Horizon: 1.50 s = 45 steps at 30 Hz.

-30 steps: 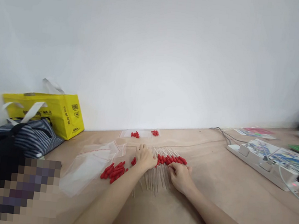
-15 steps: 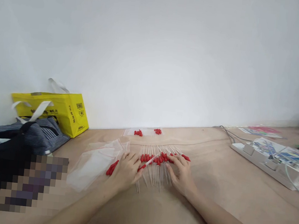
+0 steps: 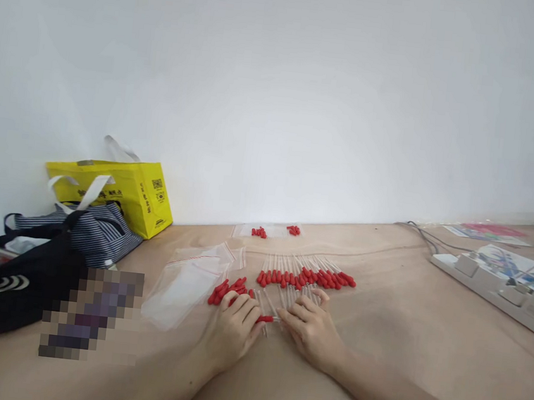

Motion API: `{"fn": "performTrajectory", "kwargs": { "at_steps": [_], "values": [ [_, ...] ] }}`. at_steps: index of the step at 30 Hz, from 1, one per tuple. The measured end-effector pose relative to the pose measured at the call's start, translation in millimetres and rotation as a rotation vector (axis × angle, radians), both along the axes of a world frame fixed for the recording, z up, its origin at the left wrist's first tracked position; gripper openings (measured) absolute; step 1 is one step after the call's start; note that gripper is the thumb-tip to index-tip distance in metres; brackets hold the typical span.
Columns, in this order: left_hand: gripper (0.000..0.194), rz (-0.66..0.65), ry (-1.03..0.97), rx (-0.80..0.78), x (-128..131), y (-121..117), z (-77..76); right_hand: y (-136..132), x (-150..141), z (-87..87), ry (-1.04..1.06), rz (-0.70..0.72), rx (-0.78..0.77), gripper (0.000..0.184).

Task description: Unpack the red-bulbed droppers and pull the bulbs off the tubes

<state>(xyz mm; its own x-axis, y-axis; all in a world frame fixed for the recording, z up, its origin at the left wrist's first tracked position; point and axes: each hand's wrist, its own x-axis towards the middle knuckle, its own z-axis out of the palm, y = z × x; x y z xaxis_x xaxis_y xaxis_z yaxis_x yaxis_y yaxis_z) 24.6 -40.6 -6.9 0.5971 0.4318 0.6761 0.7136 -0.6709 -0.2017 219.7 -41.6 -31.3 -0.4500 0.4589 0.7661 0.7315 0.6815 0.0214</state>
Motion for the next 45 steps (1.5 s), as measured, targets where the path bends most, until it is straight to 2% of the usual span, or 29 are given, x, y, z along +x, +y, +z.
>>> {"fn": "performTrajectory", "kwargs": {
  "at_steps": [4,9,20,26,31,35,39,42,45],
  "values": [
    [0.016,-0.077,-0.102,-0.044,3,-2,-0.5,-3,-1,5.0,0.015,0.034,-0.025,0.018],
    [0.018,-0.103,-0.168,-0.039,7,-1,-3.3,-6,-4,8.5,0.055,0.073,0.018,0.016],
    [0.015,-0.141,-0.086,0.000,3,-2,-1.3,-5,-1,11.5,0.004,0.132,0.035,0.013],
    [0.018,-0.170,-0.075,0.009,3,-1,-3.2,-7,-3,13.9,0.026,0.140,0.087,0.014],
    [0.020,-0.161,-0.088,0.003,0,0,-2.8,-6,3,12.8,-0.004,0.138,0.073,0.014],
    [0.023,-0.105,-0.161,0.009,-9,2,1.4,3,26,14.6,0.081,0.017,0.002,0.018],
    [0.021,-0.052,-0.286,-0.028,-18,9,8.5,13,50,17.6,0.197,-0.234,-0.218,0.025],
    [0.026,0.088,-0.414,-0.072,-32,21,13.8,17,56,16.0,0.167,-0.411,-0.383,0.029],
    [0.030,0.268,-0.525,-0.214,-53,34,17.1,18,56,12.0,0.109,-0.517,-0.509,0.028]
  ]
}}
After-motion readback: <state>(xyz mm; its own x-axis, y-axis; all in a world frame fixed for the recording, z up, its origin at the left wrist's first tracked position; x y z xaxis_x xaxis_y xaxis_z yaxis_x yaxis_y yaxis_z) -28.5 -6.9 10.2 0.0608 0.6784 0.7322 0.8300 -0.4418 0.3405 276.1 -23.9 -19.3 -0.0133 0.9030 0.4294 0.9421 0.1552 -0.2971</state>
